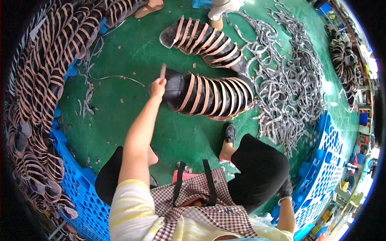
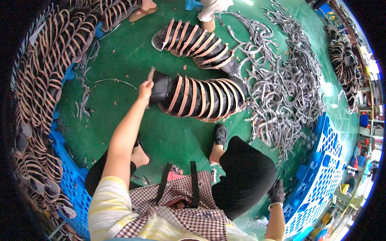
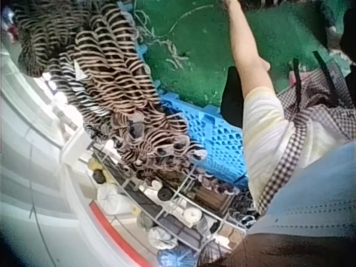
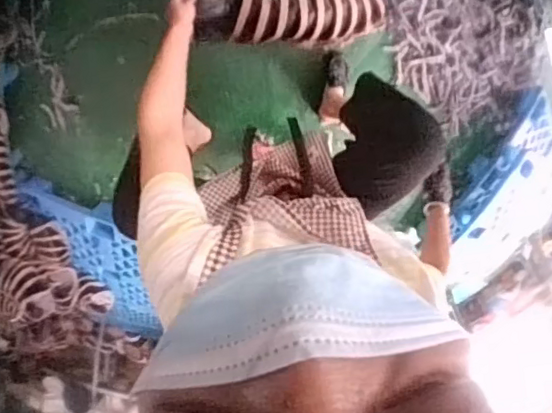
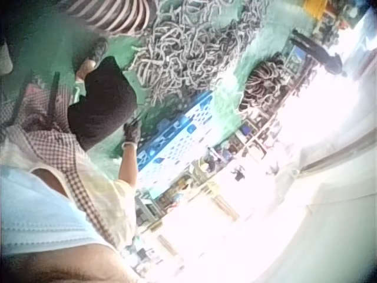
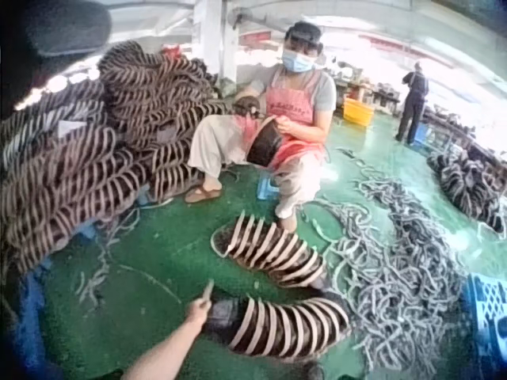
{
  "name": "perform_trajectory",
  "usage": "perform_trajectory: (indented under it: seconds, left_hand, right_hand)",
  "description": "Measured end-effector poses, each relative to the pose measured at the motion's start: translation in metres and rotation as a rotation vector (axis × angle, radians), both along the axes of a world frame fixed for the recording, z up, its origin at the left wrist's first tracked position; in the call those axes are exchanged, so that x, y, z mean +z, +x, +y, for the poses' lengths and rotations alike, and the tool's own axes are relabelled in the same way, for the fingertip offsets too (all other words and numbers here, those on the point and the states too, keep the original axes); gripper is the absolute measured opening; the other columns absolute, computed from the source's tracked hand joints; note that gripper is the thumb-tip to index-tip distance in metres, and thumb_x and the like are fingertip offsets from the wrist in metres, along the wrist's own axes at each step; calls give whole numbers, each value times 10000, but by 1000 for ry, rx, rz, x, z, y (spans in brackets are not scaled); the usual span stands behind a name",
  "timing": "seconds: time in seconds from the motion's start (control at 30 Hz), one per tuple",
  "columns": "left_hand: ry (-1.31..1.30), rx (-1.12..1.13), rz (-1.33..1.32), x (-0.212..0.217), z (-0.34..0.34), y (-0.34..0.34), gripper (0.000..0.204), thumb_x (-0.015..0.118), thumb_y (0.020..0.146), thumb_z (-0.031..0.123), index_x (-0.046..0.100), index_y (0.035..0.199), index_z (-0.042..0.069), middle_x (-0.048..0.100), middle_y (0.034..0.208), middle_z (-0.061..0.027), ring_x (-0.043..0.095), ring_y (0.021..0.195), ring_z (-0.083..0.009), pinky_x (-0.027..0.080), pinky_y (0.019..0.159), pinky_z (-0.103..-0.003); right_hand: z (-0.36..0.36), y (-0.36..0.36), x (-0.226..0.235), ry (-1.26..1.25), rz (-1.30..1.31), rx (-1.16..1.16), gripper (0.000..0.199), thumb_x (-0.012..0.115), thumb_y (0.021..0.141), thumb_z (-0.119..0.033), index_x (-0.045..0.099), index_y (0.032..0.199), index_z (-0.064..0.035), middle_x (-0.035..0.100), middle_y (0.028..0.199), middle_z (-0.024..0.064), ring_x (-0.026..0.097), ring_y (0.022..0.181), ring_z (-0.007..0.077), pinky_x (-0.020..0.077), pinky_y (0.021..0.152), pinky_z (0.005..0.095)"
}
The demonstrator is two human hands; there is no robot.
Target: Trimming excess material from shoe uppers using scissors.
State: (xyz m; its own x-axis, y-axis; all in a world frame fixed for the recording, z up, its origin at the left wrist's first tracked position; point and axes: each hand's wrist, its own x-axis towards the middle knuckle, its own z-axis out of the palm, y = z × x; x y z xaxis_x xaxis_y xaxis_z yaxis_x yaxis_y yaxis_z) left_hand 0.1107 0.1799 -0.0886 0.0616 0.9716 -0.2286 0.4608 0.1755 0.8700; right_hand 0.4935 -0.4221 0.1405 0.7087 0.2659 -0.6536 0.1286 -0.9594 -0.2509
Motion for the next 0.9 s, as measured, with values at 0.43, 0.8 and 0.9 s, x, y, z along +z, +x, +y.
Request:
perform_trajectory:
  seconds: [0.43,0.8,0.9]
  left_hand:
    - [-283,-606,-556,350,-248,-45,165,648,780,98,592,916,23,560,773,57,491,653,-43,419,578,-222]
    - [10,-964,-549,364,-325,-84,303,671,754,50,562,1029,-15,624,939,-43,555,860,-90,446,796,-265]
    - [-212,-798,-615,359,-331,-90,352,691,740,80,552,1050,-10,615,971,-47,555,881,-102,445,792,-265]
  right_hand:
    - [240,-122,172,1009,-612,1139,499,696,580,-53,517,1045,-44,560,953,140,555,862,329,438,745,364]
    - [229,-195,168,1099,-495,1306,402,698,642,-182,553,1001,-74,573,699,93,572,623,301,433,552,388]
    - [220,-197,166,1067,-445,1244,409,709,638,-125,548,1010,-68,588,725,110,591,664,304,455,578,373]
